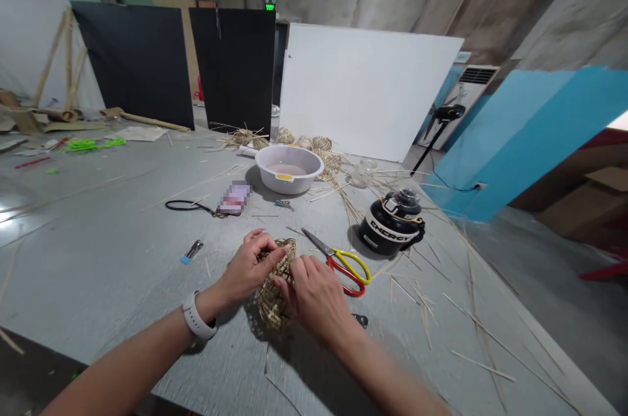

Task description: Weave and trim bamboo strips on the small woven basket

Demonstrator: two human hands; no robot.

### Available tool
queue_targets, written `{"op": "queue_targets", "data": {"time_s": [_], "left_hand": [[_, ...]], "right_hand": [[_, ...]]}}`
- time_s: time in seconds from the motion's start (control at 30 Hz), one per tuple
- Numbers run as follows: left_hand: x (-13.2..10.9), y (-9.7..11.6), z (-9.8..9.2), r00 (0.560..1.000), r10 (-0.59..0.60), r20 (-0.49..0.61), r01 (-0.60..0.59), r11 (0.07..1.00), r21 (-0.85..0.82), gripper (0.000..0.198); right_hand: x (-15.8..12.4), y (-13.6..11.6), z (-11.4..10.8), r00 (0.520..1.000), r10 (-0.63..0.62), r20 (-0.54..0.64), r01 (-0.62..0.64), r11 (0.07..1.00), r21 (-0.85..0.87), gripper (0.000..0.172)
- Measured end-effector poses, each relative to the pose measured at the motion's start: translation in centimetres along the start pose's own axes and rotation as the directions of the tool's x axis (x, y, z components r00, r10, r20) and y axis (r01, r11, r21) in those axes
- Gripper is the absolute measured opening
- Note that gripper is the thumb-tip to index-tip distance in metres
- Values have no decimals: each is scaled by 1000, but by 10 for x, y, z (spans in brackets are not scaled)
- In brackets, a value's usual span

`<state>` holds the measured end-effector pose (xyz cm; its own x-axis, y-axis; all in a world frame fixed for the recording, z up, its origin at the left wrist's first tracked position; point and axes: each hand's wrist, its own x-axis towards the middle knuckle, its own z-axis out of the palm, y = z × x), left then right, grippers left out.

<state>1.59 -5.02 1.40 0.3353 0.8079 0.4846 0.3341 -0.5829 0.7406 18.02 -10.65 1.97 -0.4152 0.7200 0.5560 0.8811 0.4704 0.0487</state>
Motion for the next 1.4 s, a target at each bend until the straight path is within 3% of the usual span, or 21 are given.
{"op": "queue_targets", "data": {"time_s": [0.23,0.4,0.53,0.7,0.8,0.97,1.1,1.23,1.3,1.4], "left_hand": [[1,-3,1,998,-3,69,9,996,-84,36],[0,-8,-1,989,-104,109,123,975,-183,35],[5,-12,-11,969,-204,137,238,919,-315,38],[13,-8,-21,932,-363,2,312,800,-512,48],[10,-4,-14,939,-337,68,314,763,-564,50],[4,-1,-4,928,-349,130,356,726,-588,51],[1,-3,-2,955,-273,114,293,822,-489,43],[-4,-8,1,995,-97,30,100,981,-168,31],[-6,-8,3,999,30,20,-30,1000,-8,27],[-8,-7,3,973,217,83,-228,961,158,24]], "right_hand": [[-2,7,4,992,-107,73,106,994,13,21],[-4,15,9,992,-113,57,98,970,222,15],[-3,22,0,998,-65,8,57,919,391,15],[0,23,-15,990,134,-40,-90,829,552,22],[3,20,-13,967,250,-48,-169,773,611,27],[6,15,-8,957,284,-52,-195,767,611,29],[6,15,-7,955,275,-111,-163,800,578,15],[6,14,-2,970,169,-175,-74,890,451,11],[5,14,1,973,99,-208,-23,940,340,13],[3,14,2,967,15,-255,21,990,138,13]]}}
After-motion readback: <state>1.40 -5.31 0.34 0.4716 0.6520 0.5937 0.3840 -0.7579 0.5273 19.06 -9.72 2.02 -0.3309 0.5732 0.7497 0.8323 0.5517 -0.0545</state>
